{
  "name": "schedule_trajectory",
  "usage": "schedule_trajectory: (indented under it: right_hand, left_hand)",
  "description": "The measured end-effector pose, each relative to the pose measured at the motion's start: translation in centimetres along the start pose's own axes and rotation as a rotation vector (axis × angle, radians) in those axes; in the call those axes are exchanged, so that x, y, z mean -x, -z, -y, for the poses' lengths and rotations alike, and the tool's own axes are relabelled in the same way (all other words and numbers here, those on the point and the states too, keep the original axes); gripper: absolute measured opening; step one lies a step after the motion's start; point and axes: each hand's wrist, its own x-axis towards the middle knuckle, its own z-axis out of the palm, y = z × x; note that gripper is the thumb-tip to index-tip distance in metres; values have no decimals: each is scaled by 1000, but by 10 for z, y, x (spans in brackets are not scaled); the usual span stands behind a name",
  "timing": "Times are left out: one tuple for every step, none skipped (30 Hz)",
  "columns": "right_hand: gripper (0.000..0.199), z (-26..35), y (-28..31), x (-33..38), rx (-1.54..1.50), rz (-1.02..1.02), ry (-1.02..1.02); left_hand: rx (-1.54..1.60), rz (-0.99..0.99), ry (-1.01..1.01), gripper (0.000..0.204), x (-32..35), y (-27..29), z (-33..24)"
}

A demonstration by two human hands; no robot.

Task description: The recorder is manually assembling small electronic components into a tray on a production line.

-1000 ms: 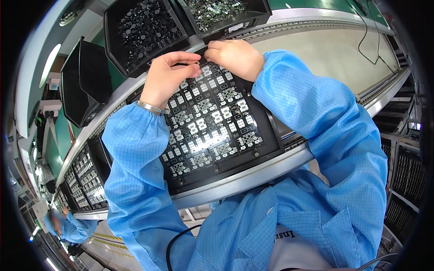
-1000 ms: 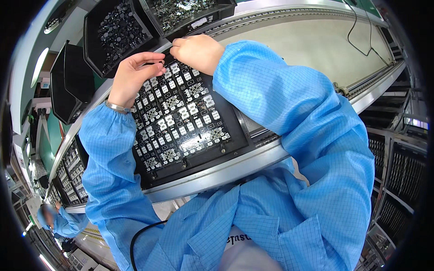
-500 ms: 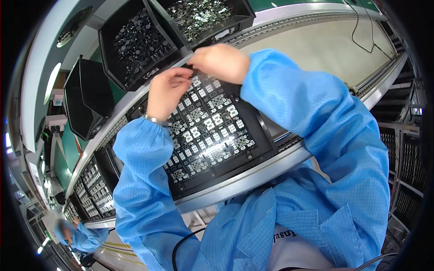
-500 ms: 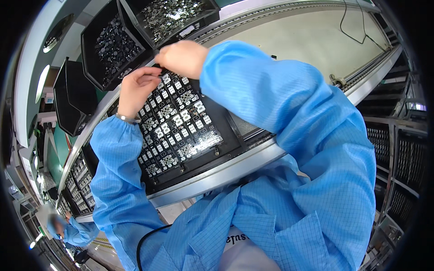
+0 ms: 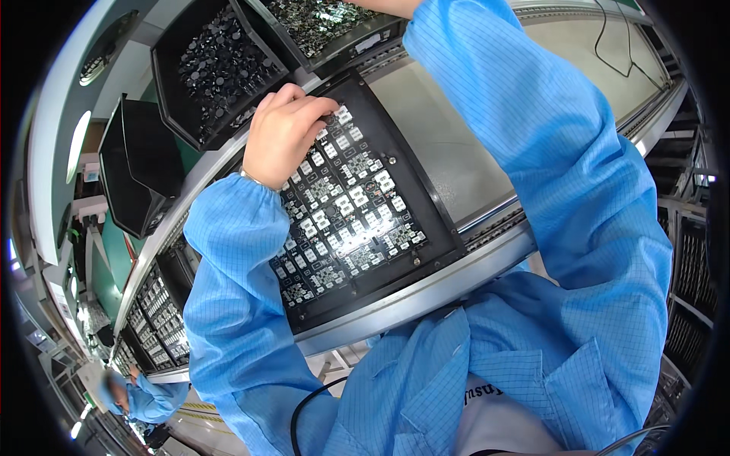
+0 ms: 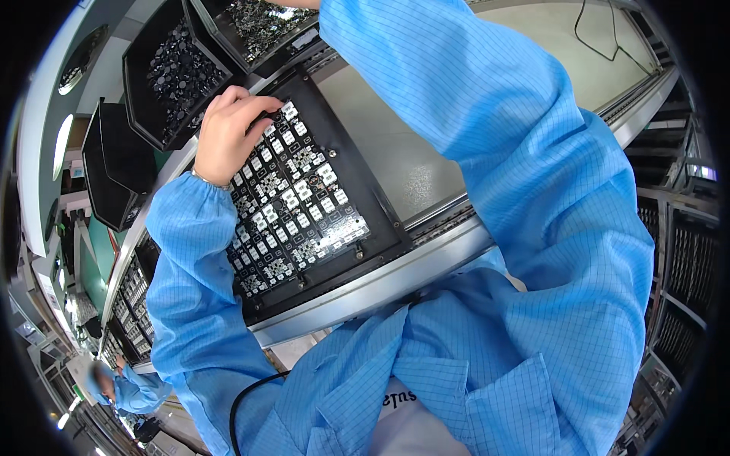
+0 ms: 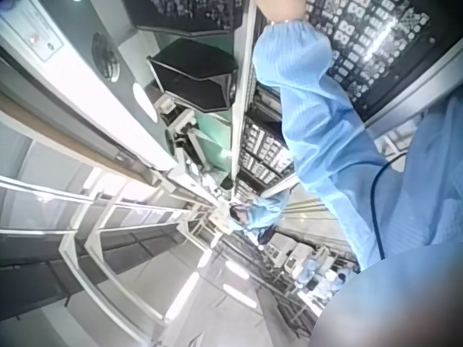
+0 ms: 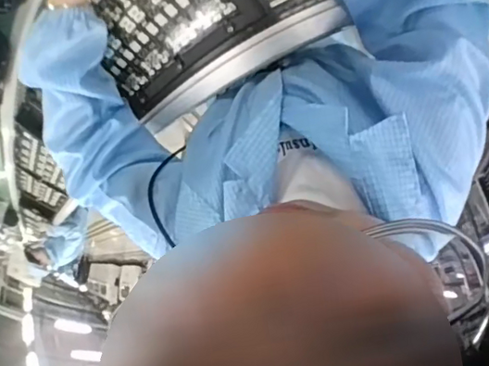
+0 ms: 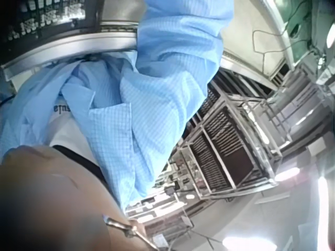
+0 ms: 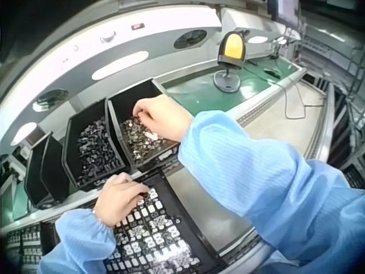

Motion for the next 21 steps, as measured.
schedule_trajectory:
  right_hand:
    - [14,-2,-3,0,-7,38,-22]
    - [14,-2,-5,1,-9,36,-23]
    - [14,-2,-7,2,-11,54,-22]
    - [15,-2,-8,3,-14,72,-22]
    - [15,-2,-10,3,-11,69,-27]
    - [15,-2,-12,4,22,100,-52]
    - [16,-2,-16,4,56,131,-78]
    - [17,-16,-35,-1,-3,129,-27]
    - [18,-36,-33,6,108,162,-68]
    - [19,-24,-32,6,188,203,-96]
    - [20,-29,-46,5,145,309,-102]
    - [20,-27,-52,7,199,408,-140]
    - [20,-25,-57,7,251,508,-175]
    - [19,14,-72,-8,593,695,-430]
    - [19,-10,-93,-13,601,688,-442]
    - [18,-65,-112,-8,531,576,-332]
    - [19,-97,-123,-2,451,478,-210]
    - [17,-97,-130,1,383,430,-206]
    - [17,-97,-137,0,375,434,-205]
    - [15,-100,-141,-4,364,456,-196]
    - [14,-102,-143,-6,355,478,-189]
  left_hand:
    - [0,2,0,28,1,0,0]
    - [-9,17,5,25,2,1,0]
    - [-18,33,10,22,3,2,0]
    - [-18,37,9,22,4,2,1]
    - [-19,24,9,20,6,2,1]
    - [-20,11,8,18,7,1,1]
    - [-16,15,2,18,8,0,1]
    - [-3,-18,4,17,4,-3,1]
    - [11,-50,6,15,-1,-7,0]
    - [7,-60,12,17,5,-8,1]
    - [5,-52,23,17,13,-11,3]
    - [32,-69,29,17,17,-13,4]
    - [58,-86,36,17,22,-13,4]
    - [32,-71,37,22,32,-11,5]
    - [35,-71,22,22,28,-10,3]
    - [26,-64,-31,25,14,-11,0]
    - [18,-55,-64,28,8,-13,1]
    - [8,-53,-75,32,14,-13,3]
    - [9,-48,-68,32,19,-14,4]
    - [-8,-43,-56,31,20,-13,4]
    - [-25,-39,-47,29,20,-12,3]
